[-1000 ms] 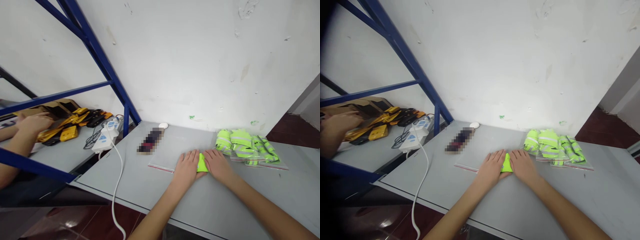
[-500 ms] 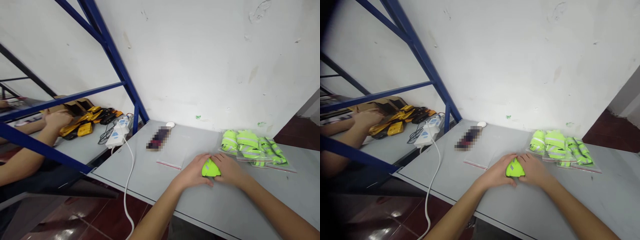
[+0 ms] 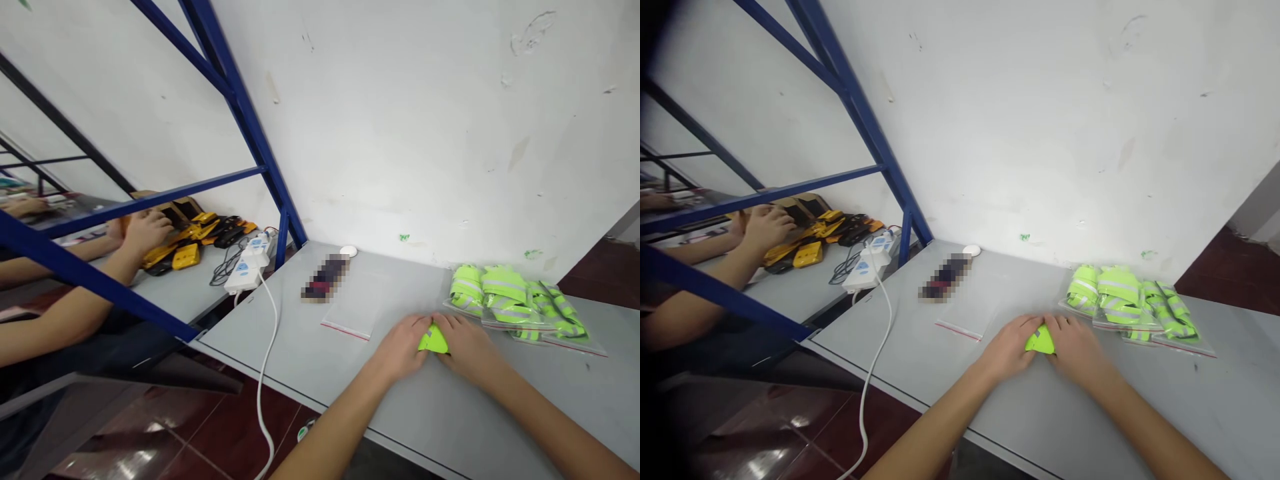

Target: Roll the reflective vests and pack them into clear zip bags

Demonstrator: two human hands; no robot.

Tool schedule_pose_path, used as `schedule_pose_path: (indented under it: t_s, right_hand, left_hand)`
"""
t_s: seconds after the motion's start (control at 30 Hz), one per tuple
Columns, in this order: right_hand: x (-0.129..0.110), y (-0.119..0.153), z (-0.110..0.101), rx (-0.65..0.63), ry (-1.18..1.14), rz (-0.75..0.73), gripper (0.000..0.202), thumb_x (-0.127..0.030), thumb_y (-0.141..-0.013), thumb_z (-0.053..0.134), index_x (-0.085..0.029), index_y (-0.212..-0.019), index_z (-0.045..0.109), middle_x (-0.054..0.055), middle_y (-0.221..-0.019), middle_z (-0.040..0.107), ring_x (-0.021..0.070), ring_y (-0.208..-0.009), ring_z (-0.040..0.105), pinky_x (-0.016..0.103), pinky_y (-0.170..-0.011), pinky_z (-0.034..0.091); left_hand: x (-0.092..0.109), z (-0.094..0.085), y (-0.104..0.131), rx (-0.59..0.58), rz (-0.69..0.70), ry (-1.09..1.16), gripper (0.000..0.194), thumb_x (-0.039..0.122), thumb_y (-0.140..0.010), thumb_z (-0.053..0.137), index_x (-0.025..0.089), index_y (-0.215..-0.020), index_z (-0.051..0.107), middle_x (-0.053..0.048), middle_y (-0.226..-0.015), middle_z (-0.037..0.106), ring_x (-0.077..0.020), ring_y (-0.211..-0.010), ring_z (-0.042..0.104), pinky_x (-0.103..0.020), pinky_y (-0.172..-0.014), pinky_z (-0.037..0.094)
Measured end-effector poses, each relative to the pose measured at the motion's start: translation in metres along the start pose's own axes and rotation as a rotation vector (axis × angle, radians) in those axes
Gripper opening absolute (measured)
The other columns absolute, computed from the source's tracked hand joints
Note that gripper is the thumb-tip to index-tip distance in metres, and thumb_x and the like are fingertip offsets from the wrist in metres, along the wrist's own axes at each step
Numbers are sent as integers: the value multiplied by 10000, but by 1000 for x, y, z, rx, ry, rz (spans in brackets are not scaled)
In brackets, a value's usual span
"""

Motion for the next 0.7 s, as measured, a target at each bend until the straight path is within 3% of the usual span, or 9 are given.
schedule_pose_path:
  t_s: [0.13,0.33,0.4,0.53,0.6,0.7]
  right_hand:
    - [-1,-1,1,29,118,48,491,-203,-728,683,-224,-1198,545,91,-992,687,279,-863,640,345,-673,463]
    - [3,0,9,28,95,64,356,-183,-719,657,-248,-1064,600,56,-901,686,257,-778,655,312,-552,410]
    - [4,1,10,25,70,58,401,-151,-704,623,-257,-1090,596,50,-903,691,252,-773,656,303,-535,399]
    - [5,-1,2,42,-25,66,382,-146,-728,565,-257,-1092,596,44,-928,695,245,-785,658,304,-536,403]
    - [5,-2,-2,37,-65,88,308,-186,-777,548,-246,-1075,601,47,-930,695,246,-791,660,312,-551,415]
    - [5,-2,-1,-12,-90,125,275,-220,-810,525,-230,-1075,601,66,-953,697,265,-835,662,326,-572,433]
  left_hand:
    - [4,-7,-1,25,-76,79,464,106,-710,550,197,-1165,537,-77,-1111,634,-259,-1042,591,-385,-904,482]
    - [-7,-11,3,57,-268,248,369,206,-718,614,192,-1068,495,-43,-916,647,-214,-787,618,-306,-639,476]
    - [-7,-15,5,47,-244,335,440,253,-699,684,195,-1094,498,-50,-992,635,-214,-854,616,-313,-701,490]
    - [-1,-28,8,34,-82,504,735,280,-618,821,233,-1265,475,-76,-1300,529,-251,-1170,527,-354,-976,439]
    - [-2,-34,9,58,-30,484,679,239,-668,795,251,-1277,494,-59,-1295,545,-235,-1176,527,-346,-1000,421]
    - [-7,-35,7,96,-25,350,450,145,-777,659,248,-1205,565,-37,-1145,626,-198,-1035,595,-319,-911,465]
Point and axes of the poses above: each hand's wrist, its own y-axis away from the middle knuckle, its own z-axis out of the palm, x = y × z, the point moved 10 cm from there along -y, towards the middle knuckle
